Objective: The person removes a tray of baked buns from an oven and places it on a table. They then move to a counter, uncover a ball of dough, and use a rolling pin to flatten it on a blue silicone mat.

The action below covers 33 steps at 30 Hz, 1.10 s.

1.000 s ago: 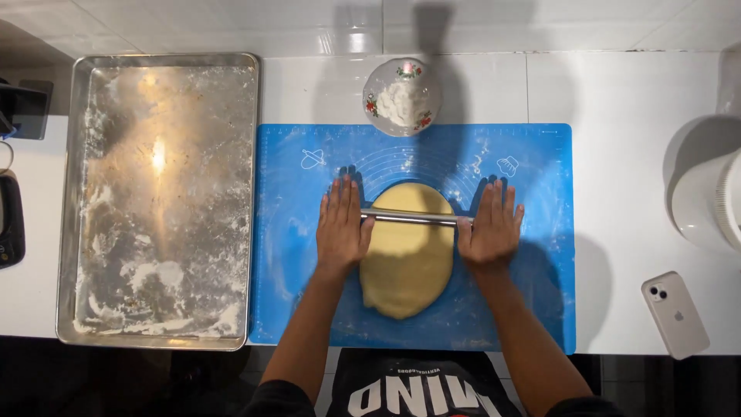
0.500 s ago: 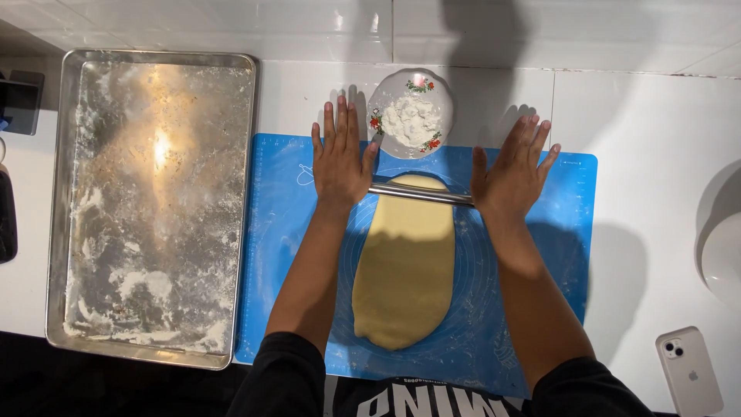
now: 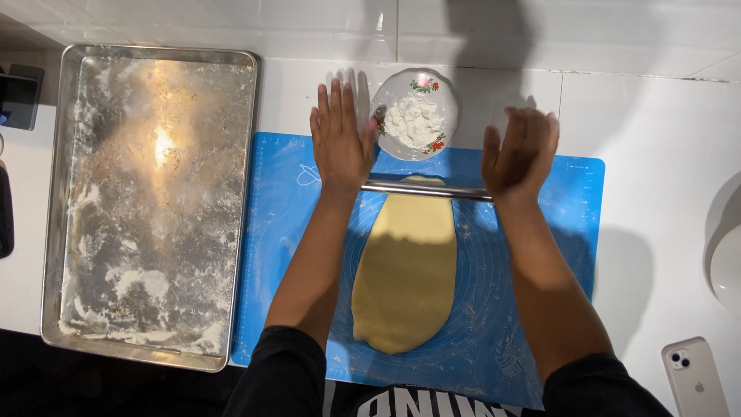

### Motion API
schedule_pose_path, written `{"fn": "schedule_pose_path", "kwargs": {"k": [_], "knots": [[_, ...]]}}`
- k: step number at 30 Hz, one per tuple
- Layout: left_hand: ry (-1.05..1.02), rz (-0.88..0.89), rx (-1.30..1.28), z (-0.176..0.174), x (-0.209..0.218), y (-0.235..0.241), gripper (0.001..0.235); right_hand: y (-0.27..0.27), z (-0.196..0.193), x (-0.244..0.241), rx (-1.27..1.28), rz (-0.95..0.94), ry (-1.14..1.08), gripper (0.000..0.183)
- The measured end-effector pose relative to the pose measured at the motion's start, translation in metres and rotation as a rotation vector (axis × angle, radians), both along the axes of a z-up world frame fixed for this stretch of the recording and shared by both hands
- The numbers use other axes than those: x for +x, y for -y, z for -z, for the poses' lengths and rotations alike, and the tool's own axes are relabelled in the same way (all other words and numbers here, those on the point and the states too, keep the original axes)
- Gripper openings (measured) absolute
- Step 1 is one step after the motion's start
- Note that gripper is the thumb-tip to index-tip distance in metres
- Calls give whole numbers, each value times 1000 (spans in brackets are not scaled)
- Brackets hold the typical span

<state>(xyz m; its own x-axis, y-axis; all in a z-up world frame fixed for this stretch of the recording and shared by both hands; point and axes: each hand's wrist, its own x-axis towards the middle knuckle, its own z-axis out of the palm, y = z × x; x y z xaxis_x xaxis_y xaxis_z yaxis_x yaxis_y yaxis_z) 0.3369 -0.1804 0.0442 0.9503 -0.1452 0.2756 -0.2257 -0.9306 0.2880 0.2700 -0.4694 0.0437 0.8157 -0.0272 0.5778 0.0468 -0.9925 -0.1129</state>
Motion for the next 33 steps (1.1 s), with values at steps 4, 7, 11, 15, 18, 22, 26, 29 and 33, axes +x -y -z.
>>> {"fn": "schedule_pose_path", "kwargs": {"k": [4,7,11,15,18,22,26,29,33], "knots": [[-156,66,3,4,-55,-14,74,-28,-38,-57,59,-195,-382,67],[-67,136,28,8,-99,-25,75,-41,-36,-101,98,-136,-605,74],[12,184,42,13,-159,-40,73,-55,-17,-161,-168,-85,-167,84],[203,223,67,0,-209,-54,73,-67,-11,-219,-51,-66,-281,82],[249,258,50,-8,-236,-71,71,-82,-20,-253,-8,-12,-374,82],[118,263,-28,-17,-190,-65,58,-73,-28,-215,116,8,-321,70],[53,302,-9,-11,-129,-39,63,-63,-19,-148,137,41,-388,68],[-330,307,79,-9,-119,-36,74,-67,-15,-136,190,102,-560,74],[-461,333,132,-22,-172,-50,77,-88,-30,-194,155,89,-639,76]]}}
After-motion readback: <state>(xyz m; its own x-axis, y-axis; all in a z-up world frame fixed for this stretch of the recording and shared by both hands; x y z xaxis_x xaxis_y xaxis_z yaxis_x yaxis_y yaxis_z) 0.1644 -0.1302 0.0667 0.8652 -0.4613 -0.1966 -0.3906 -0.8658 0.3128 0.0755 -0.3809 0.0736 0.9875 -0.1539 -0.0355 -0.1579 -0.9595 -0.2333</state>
